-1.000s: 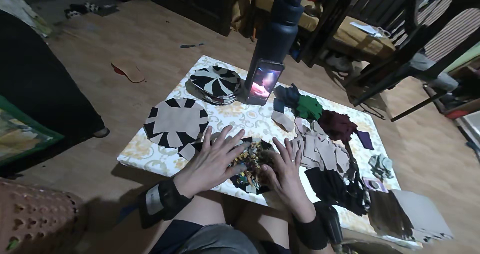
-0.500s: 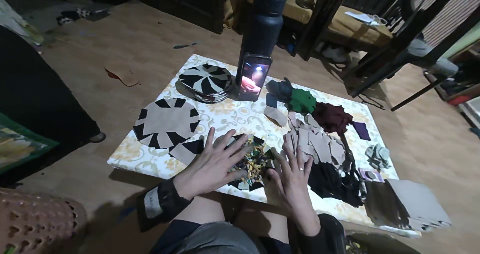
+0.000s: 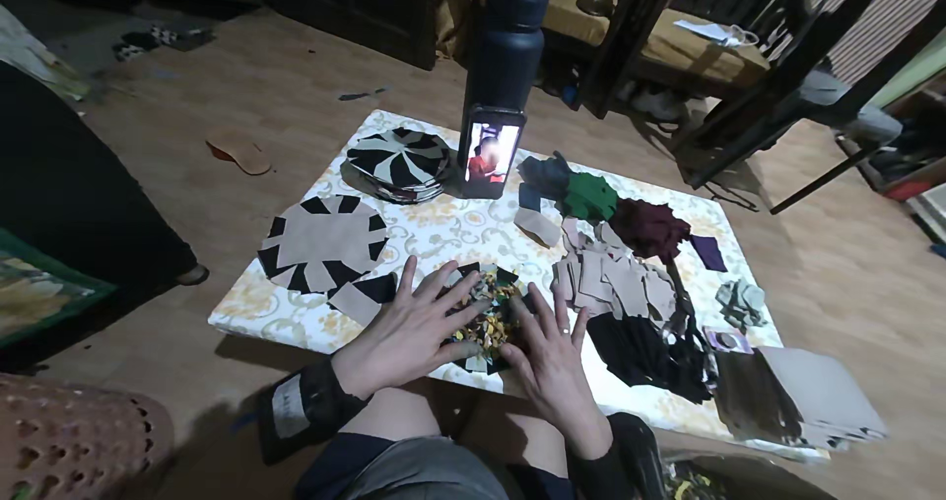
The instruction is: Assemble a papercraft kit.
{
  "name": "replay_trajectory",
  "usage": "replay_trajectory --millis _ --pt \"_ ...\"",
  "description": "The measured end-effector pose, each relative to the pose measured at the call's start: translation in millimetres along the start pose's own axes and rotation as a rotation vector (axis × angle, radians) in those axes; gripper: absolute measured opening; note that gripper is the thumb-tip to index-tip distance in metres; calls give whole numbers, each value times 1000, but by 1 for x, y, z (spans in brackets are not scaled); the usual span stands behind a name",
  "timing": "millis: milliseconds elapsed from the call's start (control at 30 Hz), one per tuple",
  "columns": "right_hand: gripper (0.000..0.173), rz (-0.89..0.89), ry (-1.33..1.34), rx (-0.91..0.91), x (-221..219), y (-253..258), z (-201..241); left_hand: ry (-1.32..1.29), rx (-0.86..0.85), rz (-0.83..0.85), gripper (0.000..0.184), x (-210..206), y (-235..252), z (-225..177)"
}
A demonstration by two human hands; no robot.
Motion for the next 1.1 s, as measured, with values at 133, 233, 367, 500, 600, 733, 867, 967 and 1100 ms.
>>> replay_trajectory --millis 133,233,367,500,600,733,867,967,1100 --pt "60 -5 34 21 -1 1 3 19 57 -40 70 6 -2 9" --pt "60 -49 62 10 6 4 2 14 71 -56 71 9 -3 9" --pt "61 -7 67 36 -2 2 10 -46 39 -35 69 3 -4 -1" --pt "57 -24 79 34 5 2 9 -54 46 -19 68 3 -4 -1" --pt "58 -83 70 3 22 0 2 -71 14 -55 67 9 -5 -7" --pt "55 -104 55 -23 34 -13 -7 -147 -83 -16 64 7 -12 -24" --pt "53 -70 70 -25 31 -27 -4 -122 -90 67 67 -6 -24 -27" --pt "56 -38 69 -12 19 -28 4 -121 -80 88 67 -10 -28 -27" --pt "56 -34 64 10 13 -25 9 -145 -32 -2 72 3 -30 -21"
Point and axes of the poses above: each hand's wrist, its own y-axis towards the middle knuckle, its own x-axis out of the back of the hand, z = x × y, the point moved 10 cm from there along y, towards the middle knuckle, and after that the axes turned 11 degrees about -z, right-handed, at the moved point
